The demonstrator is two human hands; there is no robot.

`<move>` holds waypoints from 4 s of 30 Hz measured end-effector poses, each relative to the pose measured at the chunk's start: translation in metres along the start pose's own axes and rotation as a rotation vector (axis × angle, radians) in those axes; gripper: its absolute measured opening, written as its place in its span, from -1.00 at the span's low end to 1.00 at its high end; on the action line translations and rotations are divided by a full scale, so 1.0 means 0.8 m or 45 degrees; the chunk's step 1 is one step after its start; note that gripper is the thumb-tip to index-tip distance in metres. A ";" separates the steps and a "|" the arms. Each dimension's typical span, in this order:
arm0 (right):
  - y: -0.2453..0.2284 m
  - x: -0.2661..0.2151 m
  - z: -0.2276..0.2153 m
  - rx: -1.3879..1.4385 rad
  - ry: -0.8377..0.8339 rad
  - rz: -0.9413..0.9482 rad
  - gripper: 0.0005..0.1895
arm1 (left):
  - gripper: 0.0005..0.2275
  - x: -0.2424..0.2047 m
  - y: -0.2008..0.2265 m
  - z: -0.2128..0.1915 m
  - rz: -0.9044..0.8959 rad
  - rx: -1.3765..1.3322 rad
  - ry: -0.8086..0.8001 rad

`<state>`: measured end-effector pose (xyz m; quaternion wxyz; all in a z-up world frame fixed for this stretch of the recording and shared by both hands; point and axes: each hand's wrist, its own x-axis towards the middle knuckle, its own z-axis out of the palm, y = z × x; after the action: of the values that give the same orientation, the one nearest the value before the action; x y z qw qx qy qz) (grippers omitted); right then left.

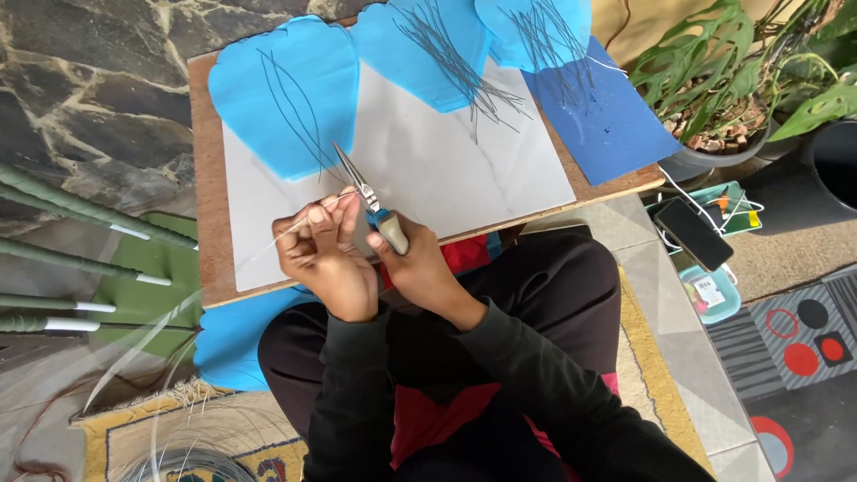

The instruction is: Measuring and cutting wire segments from a coil to match the size of foam petal templates for a craft project.

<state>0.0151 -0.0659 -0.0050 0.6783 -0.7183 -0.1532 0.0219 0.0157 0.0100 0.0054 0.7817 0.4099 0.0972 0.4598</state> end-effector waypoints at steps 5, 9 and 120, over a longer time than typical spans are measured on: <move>0.024 -0.004 0.004 0.508 -0.077 0.273 -0.69 | -0.93 0.001 -0.001 -0.003 -0.173 -0.162 0.004; -0.009 -0.002 -0.002 -0.194 0.016 -0.082 -0.76 | -0.96 -0.003 0.010 -0.002 0.214 0.133 -0.070; -0.020 0.064 0.073 -0.075 -0.140 0.020 -0.94 | -0.87 -0.008 0.017 -0.172 -1.042 0.156 -0.539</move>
<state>0.0467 0.0042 0.0150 0.6471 -0.7370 -0.1851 0.0622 -0.0691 0.0841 -0.0748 0.8759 0.4681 0.1163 0.0132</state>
